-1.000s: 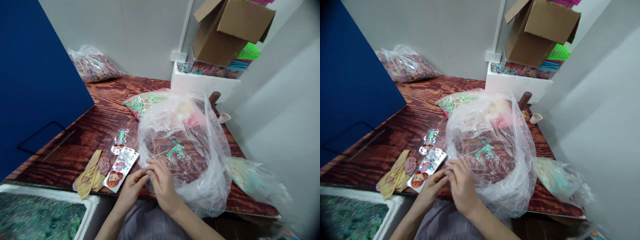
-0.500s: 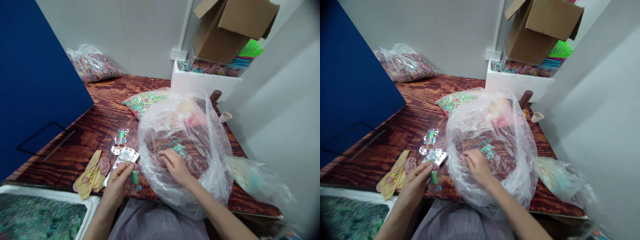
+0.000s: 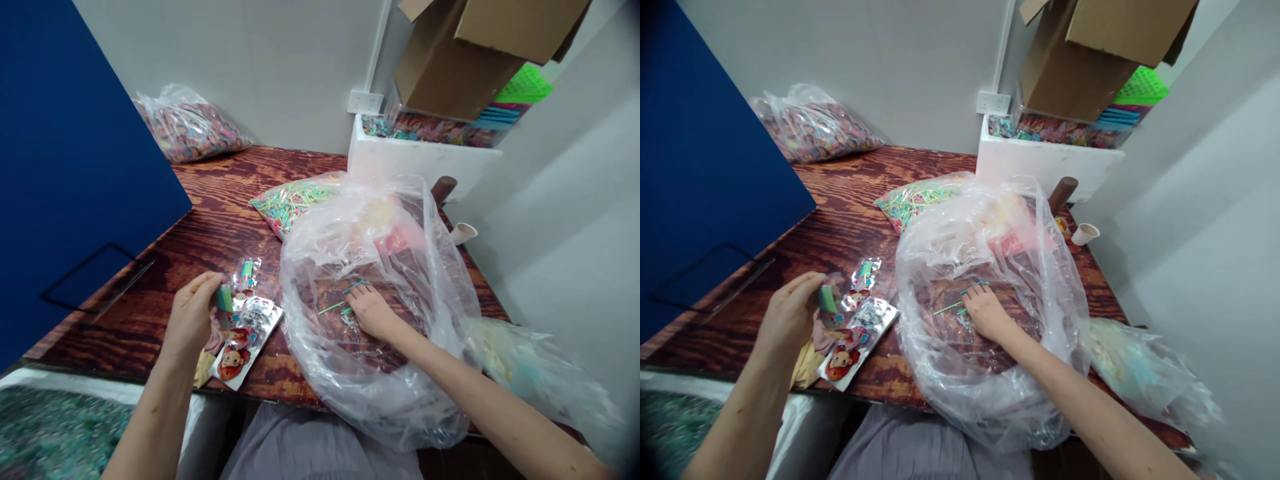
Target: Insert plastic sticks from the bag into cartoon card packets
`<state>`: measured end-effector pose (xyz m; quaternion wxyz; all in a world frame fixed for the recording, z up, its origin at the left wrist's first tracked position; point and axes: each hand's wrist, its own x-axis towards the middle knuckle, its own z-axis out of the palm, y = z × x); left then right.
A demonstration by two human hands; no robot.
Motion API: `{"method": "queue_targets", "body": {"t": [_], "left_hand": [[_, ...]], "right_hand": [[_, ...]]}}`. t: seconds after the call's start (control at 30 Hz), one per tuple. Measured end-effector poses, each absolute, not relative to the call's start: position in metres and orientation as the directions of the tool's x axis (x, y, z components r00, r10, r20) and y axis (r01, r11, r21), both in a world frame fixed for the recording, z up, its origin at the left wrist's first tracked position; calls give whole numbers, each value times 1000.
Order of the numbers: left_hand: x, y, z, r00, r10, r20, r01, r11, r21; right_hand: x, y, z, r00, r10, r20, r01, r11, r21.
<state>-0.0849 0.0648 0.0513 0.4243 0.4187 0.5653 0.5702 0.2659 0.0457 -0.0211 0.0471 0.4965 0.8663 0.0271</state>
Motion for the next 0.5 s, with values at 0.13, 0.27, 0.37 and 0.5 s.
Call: {"method": "queue_targets", "body": {"t": [0.13,0.27,0.37,0.5], "left_hand": [[-99,80,48,-297,955,25,-54,-43,998],[-109,100,45,-306,951,39,-62,-61,996],[-115,120,41,-310,950,26,-17,-33,999],[-118,153,29,-285,957,50,153,-6,988]], "right_hand": [[272,48,-15,-441,894,-82,894,445,42],[275,52,-16,-383,920,-83,916,368,-160],[266,53,-22,-376,926,-43,890,348,-295],[244,49,-28,-414,910,-3,886,403,-230]]}}
